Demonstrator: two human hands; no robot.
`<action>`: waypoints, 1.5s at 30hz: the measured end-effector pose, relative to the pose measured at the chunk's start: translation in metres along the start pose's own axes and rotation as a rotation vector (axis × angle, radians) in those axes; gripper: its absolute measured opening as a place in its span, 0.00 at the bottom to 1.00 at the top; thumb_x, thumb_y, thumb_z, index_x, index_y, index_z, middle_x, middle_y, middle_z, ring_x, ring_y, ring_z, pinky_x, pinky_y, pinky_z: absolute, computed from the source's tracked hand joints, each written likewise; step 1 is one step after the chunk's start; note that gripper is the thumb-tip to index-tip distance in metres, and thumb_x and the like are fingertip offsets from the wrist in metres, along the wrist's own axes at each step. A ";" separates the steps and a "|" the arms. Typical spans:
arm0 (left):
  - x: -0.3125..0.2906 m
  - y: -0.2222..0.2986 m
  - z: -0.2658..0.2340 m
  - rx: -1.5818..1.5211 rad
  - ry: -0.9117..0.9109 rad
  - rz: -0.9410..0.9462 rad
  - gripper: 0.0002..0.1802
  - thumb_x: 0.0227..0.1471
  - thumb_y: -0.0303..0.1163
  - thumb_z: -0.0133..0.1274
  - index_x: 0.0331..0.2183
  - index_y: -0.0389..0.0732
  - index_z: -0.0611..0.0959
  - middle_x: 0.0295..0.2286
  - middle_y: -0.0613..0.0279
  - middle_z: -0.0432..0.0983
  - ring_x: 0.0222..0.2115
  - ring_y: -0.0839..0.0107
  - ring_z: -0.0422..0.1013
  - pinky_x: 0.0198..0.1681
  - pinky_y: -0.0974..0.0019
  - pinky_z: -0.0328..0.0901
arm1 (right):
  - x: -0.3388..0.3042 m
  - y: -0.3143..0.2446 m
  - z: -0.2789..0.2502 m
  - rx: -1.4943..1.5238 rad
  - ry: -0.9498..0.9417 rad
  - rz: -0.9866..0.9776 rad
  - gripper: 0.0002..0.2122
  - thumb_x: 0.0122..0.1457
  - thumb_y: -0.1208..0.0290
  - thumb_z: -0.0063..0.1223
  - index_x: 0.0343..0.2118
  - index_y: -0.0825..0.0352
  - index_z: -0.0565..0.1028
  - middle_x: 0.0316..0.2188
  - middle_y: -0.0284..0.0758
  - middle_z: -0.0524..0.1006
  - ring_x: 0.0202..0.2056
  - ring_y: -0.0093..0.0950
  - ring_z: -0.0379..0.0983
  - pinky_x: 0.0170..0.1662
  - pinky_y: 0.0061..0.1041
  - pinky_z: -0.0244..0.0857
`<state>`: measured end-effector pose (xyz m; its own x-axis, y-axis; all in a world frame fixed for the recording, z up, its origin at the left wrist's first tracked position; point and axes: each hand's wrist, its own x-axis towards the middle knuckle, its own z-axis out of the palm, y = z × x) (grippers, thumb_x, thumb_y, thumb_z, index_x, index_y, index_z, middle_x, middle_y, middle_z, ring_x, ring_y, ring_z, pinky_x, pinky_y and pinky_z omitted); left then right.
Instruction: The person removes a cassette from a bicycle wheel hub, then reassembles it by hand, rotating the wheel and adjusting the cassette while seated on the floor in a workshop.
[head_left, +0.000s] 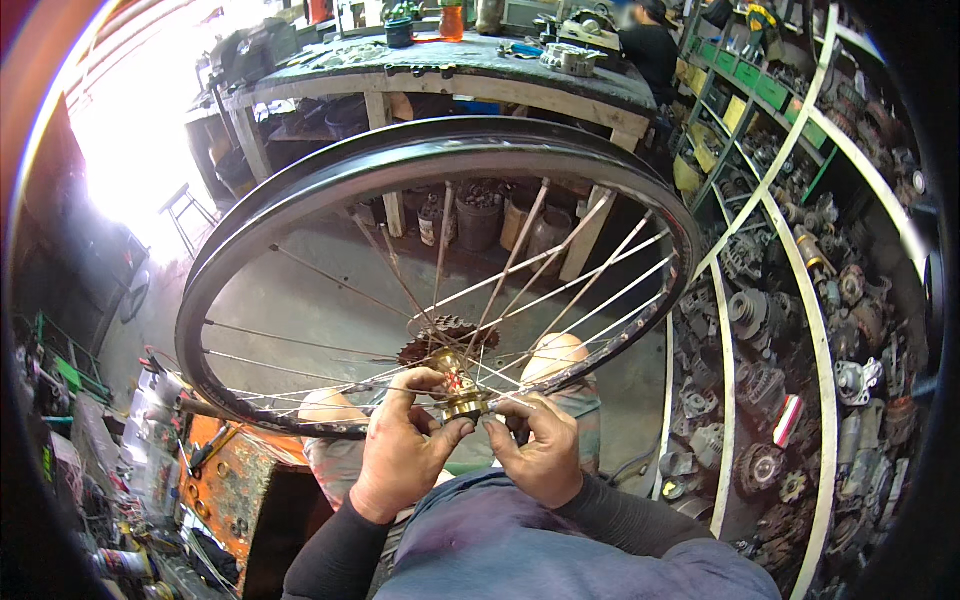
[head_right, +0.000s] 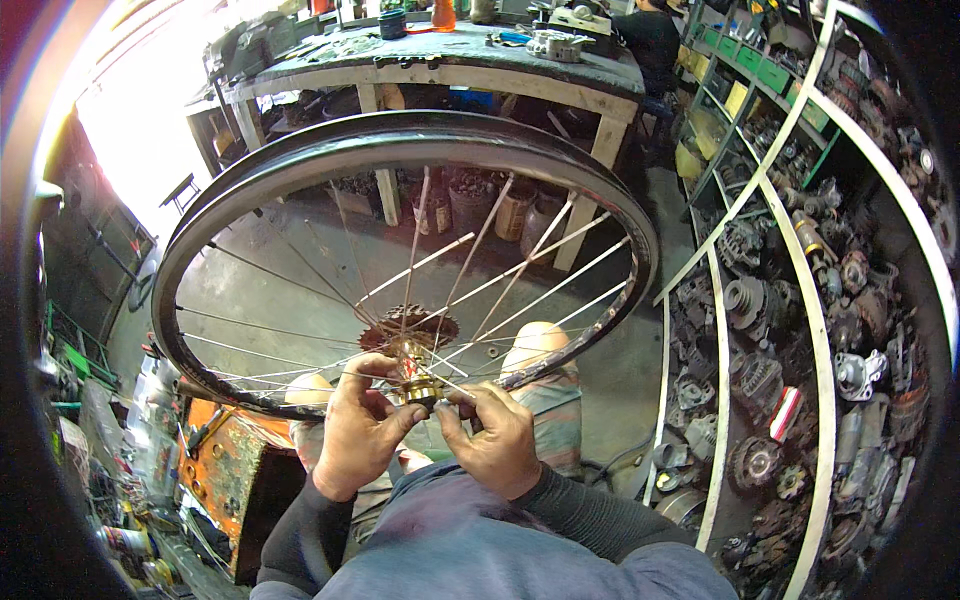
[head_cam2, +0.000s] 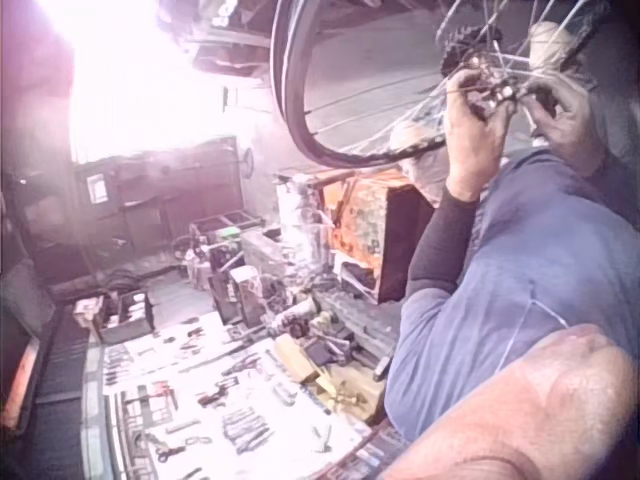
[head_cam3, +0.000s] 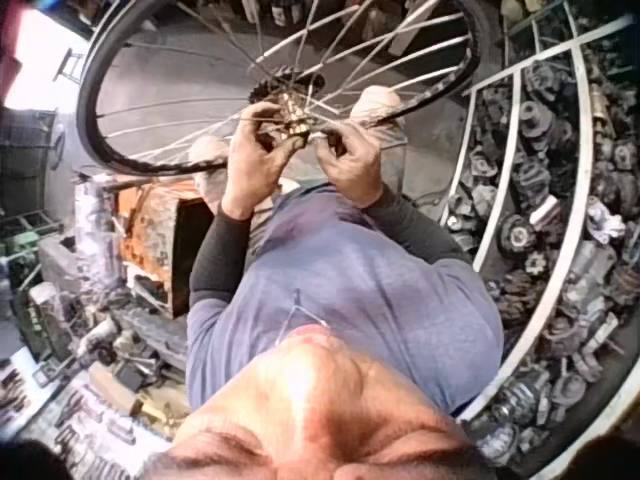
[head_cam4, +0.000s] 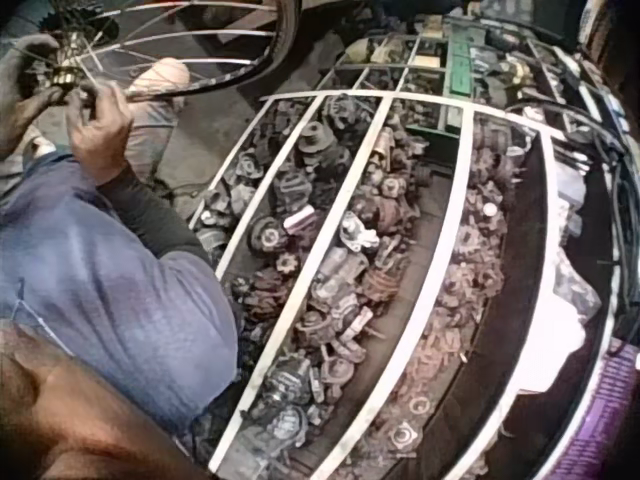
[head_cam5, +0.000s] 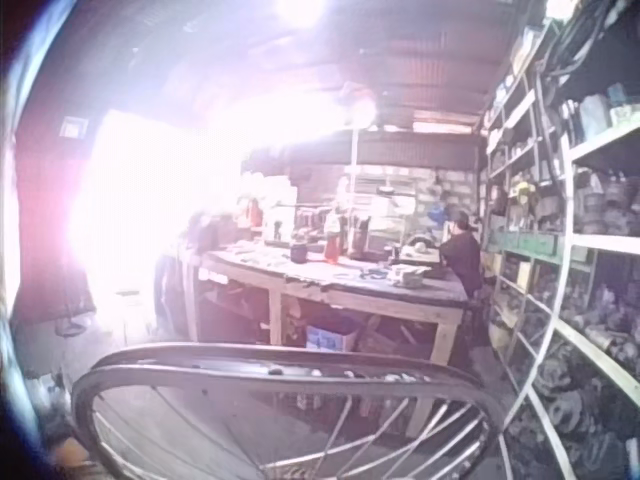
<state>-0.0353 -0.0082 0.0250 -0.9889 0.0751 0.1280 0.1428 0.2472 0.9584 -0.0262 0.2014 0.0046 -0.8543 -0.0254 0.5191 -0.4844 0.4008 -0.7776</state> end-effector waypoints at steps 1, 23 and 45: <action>-0.003 -0.002 0.003 -0.001 0.042 0.006 0.35 0.55 0.25 0.79 0.59 0.37 0.78 0.49 0.59 0.83 0.31 0.78 0.78 0.34 0.70 0.74 | 0.000 -0.003 0.002 0.019 -0.007 0.048 0.09 0.60 0.79 0.75 0.43 0.71 0.86 0.33 0.38 0.84 0.28 0.26 0.80 0.32 0.27 0.76; 0.046 0.033 -0.240 0.158 0.317 0.297 0.41 0.71 0.69 0.57 0.52 0.34 0.85 0.25 0.76 0.70 0.19 0.88 0.60 0.20 0.73 0.50 | 0.023 -0.006 0.017 0.172 -0.084 0.213 0.11 0.66 0.77 0.69 0.49 0.74 0.86 0.38 0.37 0.86 0.35 0.24 0.83 0.38 0.27 0.78; -0.088 0.136 -0.111 0.274 0.449 0.291 0.40 0.60 0.62 0.72 0.48 0.31 0.84 0.32 0.69 0.77 0.30 0.80 0.70 0.35 0.72 0.62 | 0.018 0.012 -0.020 0.960 -0.057 0.962 0.05 0.74 0.75 0.62 0.45 0.71 0.83 0.31 0.31 0.81 0.26 0.21 0.75 0.30 0.25 0.76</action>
<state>0.0671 -0.0882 0.1726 -0.8192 -0.2237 0.5281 0.3566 0.5224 0.7745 -0.0437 0.2242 0.0119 -0.9209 -0.1467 -0.3612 0.3834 -0.5079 -0.7713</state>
